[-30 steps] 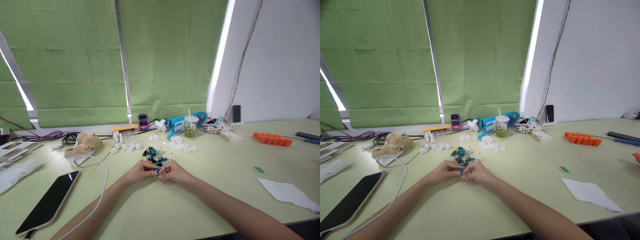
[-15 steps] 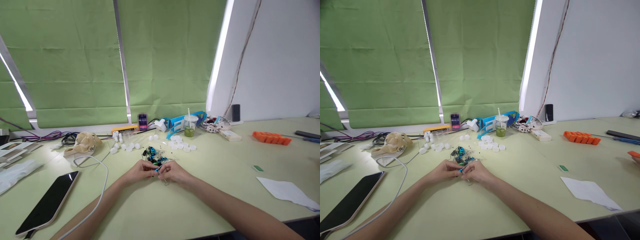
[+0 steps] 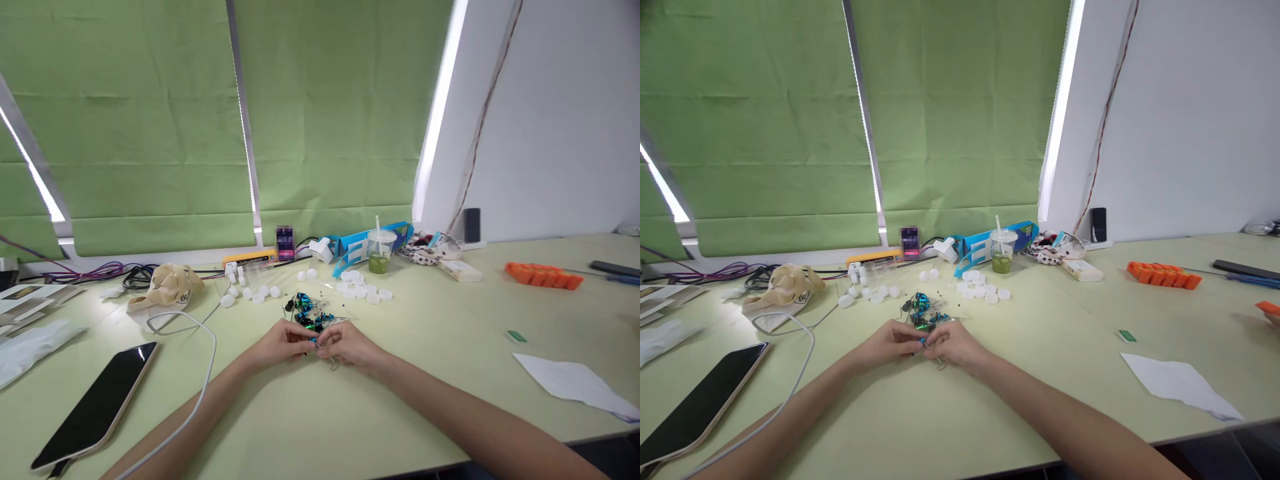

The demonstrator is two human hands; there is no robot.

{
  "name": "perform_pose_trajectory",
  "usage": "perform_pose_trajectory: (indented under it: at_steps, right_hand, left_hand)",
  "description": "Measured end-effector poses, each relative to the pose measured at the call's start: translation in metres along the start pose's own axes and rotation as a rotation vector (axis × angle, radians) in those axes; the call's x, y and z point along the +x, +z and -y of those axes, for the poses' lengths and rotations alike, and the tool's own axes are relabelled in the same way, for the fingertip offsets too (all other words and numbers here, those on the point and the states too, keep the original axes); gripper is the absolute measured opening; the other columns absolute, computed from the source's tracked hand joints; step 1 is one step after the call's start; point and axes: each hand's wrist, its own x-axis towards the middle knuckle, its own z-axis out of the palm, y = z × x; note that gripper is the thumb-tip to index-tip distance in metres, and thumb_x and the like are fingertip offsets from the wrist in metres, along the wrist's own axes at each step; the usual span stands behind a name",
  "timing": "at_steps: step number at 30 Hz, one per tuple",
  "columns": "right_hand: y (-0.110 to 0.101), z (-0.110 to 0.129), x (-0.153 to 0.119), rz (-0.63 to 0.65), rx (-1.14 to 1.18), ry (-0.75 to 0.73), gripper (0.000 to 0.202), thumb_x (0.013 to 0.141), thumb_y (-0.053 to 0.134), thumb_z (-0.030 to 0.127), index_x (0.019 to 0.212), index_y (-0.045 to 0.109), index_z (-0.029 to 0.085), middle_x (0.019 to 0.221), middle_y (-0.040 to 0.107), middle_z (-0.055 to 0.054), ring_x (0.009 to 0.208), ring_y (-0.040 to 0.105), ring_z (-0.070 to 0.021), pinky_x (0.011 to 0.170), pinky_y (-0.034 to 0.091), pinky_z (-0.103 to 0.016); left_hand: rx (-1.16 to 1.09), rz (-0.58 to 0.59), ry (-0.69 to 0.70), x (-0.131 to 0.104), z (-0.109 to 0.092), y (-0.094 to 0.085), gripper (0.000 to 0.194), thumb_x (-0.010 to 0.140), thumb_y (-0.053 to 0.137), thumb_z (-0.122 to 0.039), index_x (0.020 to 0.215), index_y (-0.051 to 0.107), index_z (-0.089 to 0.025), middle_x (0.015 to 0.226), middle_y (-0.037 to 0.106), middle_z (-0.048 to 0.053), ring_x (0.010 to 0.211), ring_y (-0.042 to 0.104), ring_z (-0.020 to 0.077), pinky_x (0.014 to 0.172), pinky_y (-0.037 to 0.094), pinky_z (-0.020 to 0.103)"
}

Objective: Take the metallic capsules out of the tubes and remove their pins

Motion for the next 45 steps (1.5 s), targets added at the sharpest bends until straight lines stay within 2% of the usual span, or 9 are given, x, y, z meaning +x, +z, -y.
perform_pose_trajectory:
  at_steps: [5, 8, 11, 16, 24, 31, 38, 42, 45]
  right_hand:
    - [-0.001, -0.001, 0.001, -0.01, -0.018, 0.012, 0.021, 0.054, 0.07, 0.018, 0.069, 0.058, 0.013, 0.036, 0.043, 0.009, 0.03, 0.028, -0.002, 0.032, 0.015, -0.016]
    - [-0.003, -0.004, 0.004, -0.041, -0.072, 0.033, 0.018, 0.054, 0.068, 0.017, 0.069, 0.058, 0.013, 0.037, 0.045, 0.008, 0.029, 0.03, -0.0023, 0.031, 0.015, -0.015]
    - [-0.007, -0.007, 0.006, -0.068, -0.107, 0.056, 0.017, 0.054, 0.067, 0.016, 0.068, 0.058, 0.014, 0.041, 0.051, 0.006, 0.03, 0.032, -0.0027, 0.029, 0.016, -0.015]
    - [-0.01, -0.01, 0.007, -0.083, -0.146, 0.075, 0.017, 0.054, 0.067, 0.018, 0.069, 0.058, 0.014, 0.046, 0.054, 0.004, 0.031, 0.034, -0.003, 0.028, 0.018, -0.015]
    - [-0.013, -0.011, 0.008, -0.038, -0.231, 0.038, 0.018, 0.056, 0.067, 0.021, 0.071, 0.062, 0.014, 0.045, 0.052, 0.004, 0.032, 0.036, -0.0029, 0.029, 0.021, -0.014]
    - [-0.01, -0.004, 0.005, -0.03, -0.263, -0.011, 0.014, 0.057, 0.065, 0.019, 0.068, 0.062, 0.012, 0.048, 0.055, 0.003, 0.034, 0.04, -0.0036, 0.034, 0.03, -0.015]
    - [-0.011, -0.006, 0.006, -0.055, -0.386, -0.044, 0.017, 0.06, 0.063, 0.023, 0.074, 0.066, 0.013, 0.051, 0.057, 0.001, 0.036, 0.043, -0.0058, 0.036, 0.033, -0.017]
    - [-0.009, -0.006, 0.006, -0.18, -0.606, -0.196, 0.015, 0.063, 0.06, 0.021, 0.074, 0.07, 0.015, 0.056, 0.058, 0.0, 0.047, 0.048, -0.0086, 0.044, 0.034, -0.018]
    - [-0.007, -0.005, 0.006, -0.213, -0.764, -0.334, 0.015, 0.066, 0.057, 0.016, 0.07, 0.072, 0.017, 0.056, 0.057, 0.001, 0.052, 0.047, -0.0093, 0.048, 0.033, -0.019]
  left_hand:
    - [0.037, -0.007, -0.013, -0.001, 0.0, 0.0, 0.037, 0.076, 0.054, -0.042, 0.098, 0.068, -0.014, 0.051, 0.047, -0.003, 0.045, 0.034, 0.0062, 0.045, 0.029, 0.02]
    - [0.121, -0.06, -0.031, -0.002, 0.001, -0.002, 0.033, 0.077, 0.052, -0.036, 0.097, 0.068, -0.015, 0.05, 0.044, -0.004, 0.046, 0.03, 0.0064, 0.044, 0.025, 0.02]
    - [0.218, -0.089, 0.0, -0.003, 0.003, -0.004, 0.03, 0.077, 0.05, -0.027, 0.098, 0.068, -0.016, 0.055, 0.049, -0.003, 0.051, 0.033, 0.0075, 0.047, 0.026, 0.02]
    - [0.314, -0.04, 0.058, -0.002, 0.011, -0.01, 0.033, 0.075, 0.047, -0.023, 0.1, 0.068, -0.017, 0.064, 0.059, -0.001, 0.054, 0.04, 0.0088, 0.05, 0.03, 0.02]
    - [0.233, -0.245, -0.01, 0.003, 0.026, -0.037, 0.033, 0.075, 0.052, -0.038, 0.093, 0.066, -0.014, 0.086, 0.066, 0.007, 0.067, 0.056, 0.0144, 0.057, 0.042, 0.023]
    - [0.274, -0.426, -0.004, 0.005, 0.043, -0.055, 0.024, 0.072, 0.053, -0.035, 0.082, 0.062, -0.015, 0.082, 0.066, 0.004, 0.072, 0.059, 0.0155, 0.066, 0.046, 0.026]
    - [0.586, -0.521, -0.019, 0.004, 0.042, -0.057, 0.015, 0.069, 0.048, -0.022, 0.072, 0.062, -0.017, 0.062, 0.06, 0.0, 0.056, 0.052, 0.0129, 0.054, 0.04, 0.024]
    - [0.782, -0.599, 0.019, 0.002, 0.036, -0.053, 0.015, 0.07, 0.049, -0.022, 0.075, 0.063, -0.018, 0.081, 0.062, 0.004, 0.069, 0.056, 0.0172, 0.064, 0.043, 0.028]
    - [0.831, -0.616, 0.175, 0.001, 0.026, -0.041, 0.018, 0.073, 0.05, -0.024, 0.085, 0.063, -0.019, 0.092, 0.059, 0.006, 0.086, 0.056, 0.0208, 0.078, 0.043, 0.032]
